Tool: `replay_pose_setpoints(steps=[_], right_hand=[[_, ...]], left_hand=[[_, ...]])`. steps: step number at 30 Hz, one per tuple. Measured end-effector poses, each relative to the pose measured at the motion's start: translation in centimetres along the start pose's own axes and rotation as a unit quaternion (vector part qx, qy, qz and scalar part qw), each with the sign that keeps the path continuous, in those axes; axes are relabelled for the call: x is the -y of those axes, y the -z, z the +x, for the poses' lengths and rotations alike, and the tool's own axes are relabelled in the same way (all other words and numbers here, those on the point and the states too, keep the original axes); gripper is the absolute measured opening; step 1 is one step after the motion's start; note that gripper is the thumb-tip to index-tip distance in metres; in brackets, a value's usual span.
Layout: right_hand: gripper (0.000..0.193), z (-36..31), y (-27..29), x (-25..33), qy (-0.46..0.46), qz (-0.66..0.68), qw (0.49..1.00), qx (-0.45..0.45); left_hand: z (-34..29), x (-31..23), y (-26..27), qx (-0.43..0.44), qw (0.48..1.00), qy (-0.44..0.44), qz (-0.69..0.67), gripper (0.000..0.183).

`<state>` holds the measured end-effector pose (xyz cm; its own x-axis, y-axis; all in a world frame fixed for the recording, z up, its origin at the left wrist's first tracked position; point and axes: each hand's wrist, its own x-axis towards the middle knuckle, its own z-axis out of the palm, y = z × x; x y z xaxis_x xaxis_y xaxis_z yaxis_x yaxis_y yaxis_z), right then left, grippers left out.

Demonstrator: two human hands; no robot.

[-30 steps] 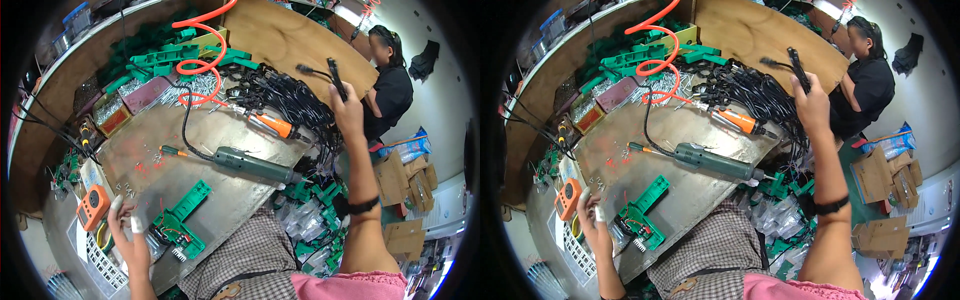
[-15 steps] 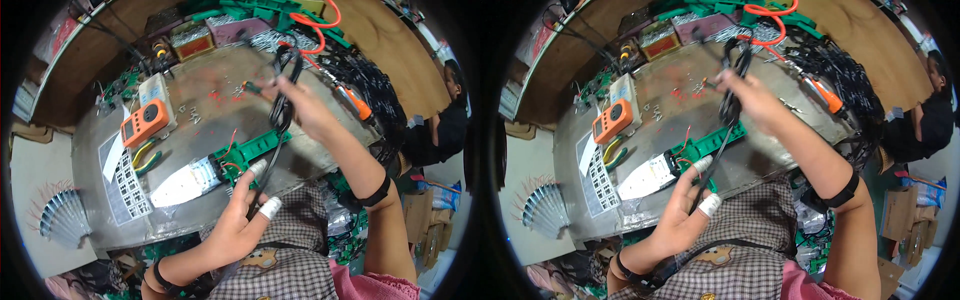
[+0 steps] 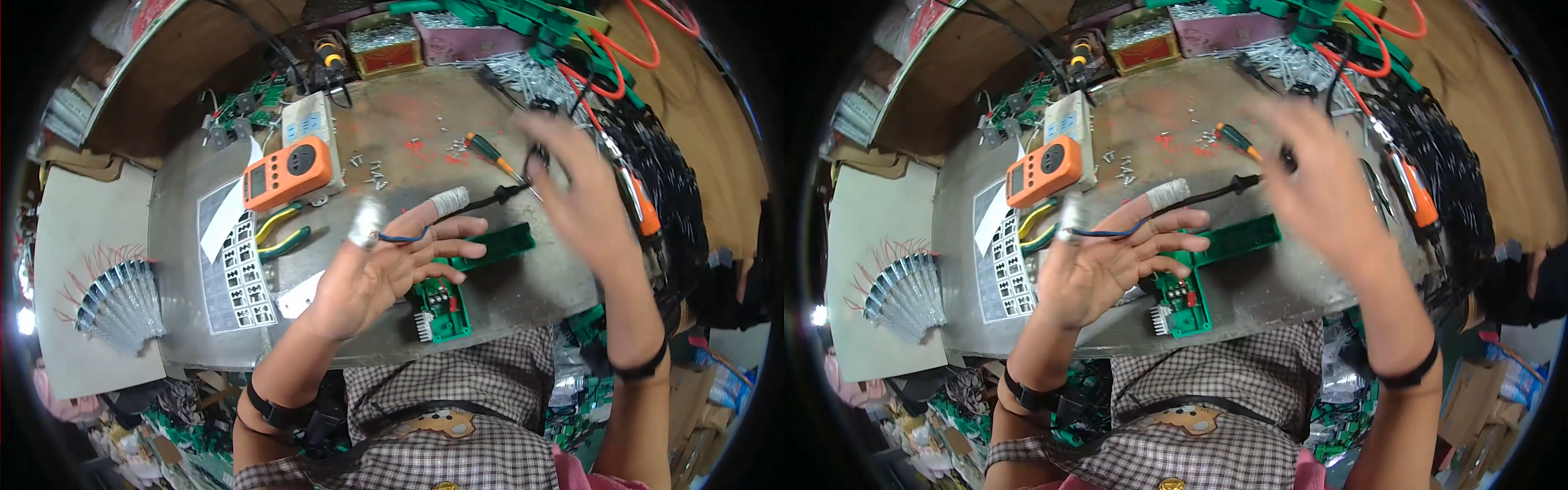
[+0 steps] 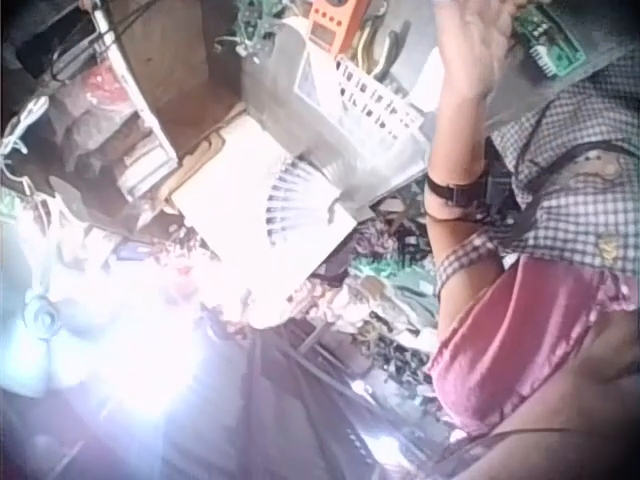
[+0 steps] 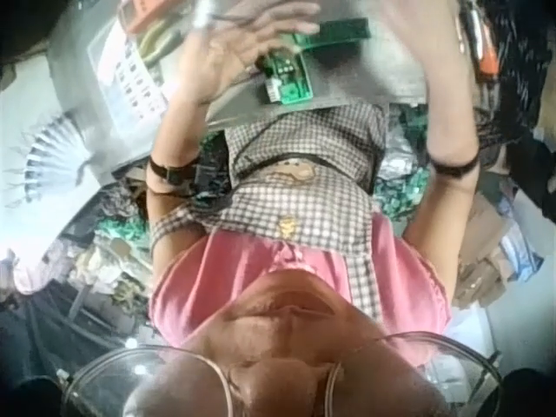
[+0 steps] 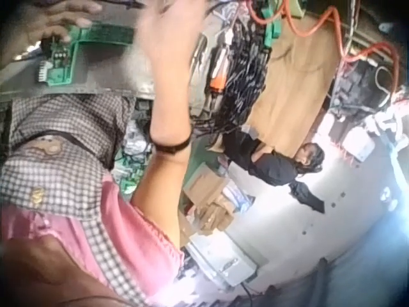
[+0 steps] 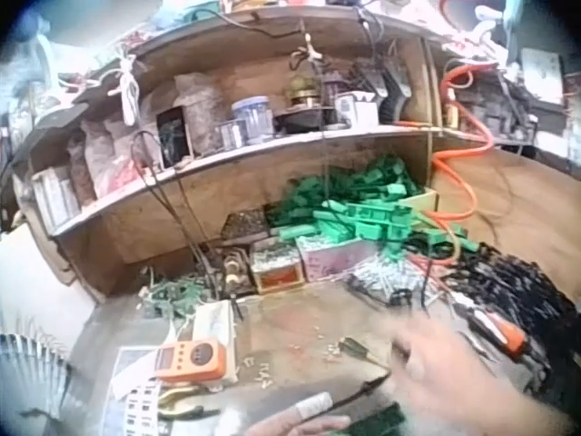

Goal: Assembling the internal components and outer housing of a handheld green electronic device using various tools.

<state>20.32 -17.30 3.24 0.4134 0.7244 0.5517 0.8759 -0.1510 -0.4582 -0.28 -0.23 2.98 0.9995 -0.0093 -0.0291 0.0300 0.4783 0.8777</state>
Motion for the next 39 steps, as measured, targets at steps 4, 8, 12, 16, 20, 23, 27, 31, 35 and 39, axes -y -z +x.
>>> replay_pose_setpoints(steps=[4,8,12,16,20,23,27,31,35,39], right_hand=[[0.035,-0.6,-1.4,7.6,0.022,0.165,0.985,0.045],[0.027,-0.2,-4.9,7.5,-0.011,0.216,0.976,0.006],[0.015,0.3,-7.0,6.9,-0.059,0.263,0.963,0.002],[0.014,0.4,-7.9,6.9,-0.144,0.374,0.916,-0.011],[0.028,0.5,-7.6,6.5,-0.130,0.417,0.900,0.008],[0.030,0.8,-6.9,5.8,-0.080,0.359,0.929,0.038],[0.017,0.8,-7.1,6.2,-0.095,0.393,0.913,0.056],[0.022,1.0,-7.3,6.0,-0.280,0.468,0.836,0.058],[0.028,1.4,-7.9,4.7,-0.350,0.429,0.826,0.101],[0.025,0.2,-6.6,4.6,-0.344,0.443,0.824,0.077]], left_hand=[[0.2,2.0,2.1,0.006,0.994,-0.010,-0.105,0.073],[-0.1,0.8,1.4,-0.098,0.994,0.025,-0.034,0.056],[-0.7,0.7,1.6,-0.150,0.987,-0.042,0.046,0.056],[-1.1,1.9,0.8,-0.232,0.955,-0.163,0.082,0.040],[-0.6,1.3,0.8,-0.316,0.908,-0.147,0.233,0.025],[-0.7,0.8,2.1,-0.301,0.890,-0.158,0.305,0.017],[-0.7,0.0,2.8,-0.201,0.827,-0.224,0.474,0.016],[-0.6,1.5,2.2,-0.295,0.760,-0.283,0.505,0.019],[-0.8,2.4,1.9,-0.083,0.827,-0.276,0.483,0.027],[-0.4,1.8,1.9,-0.057,0.857,-0.234,0.456,0.023]])
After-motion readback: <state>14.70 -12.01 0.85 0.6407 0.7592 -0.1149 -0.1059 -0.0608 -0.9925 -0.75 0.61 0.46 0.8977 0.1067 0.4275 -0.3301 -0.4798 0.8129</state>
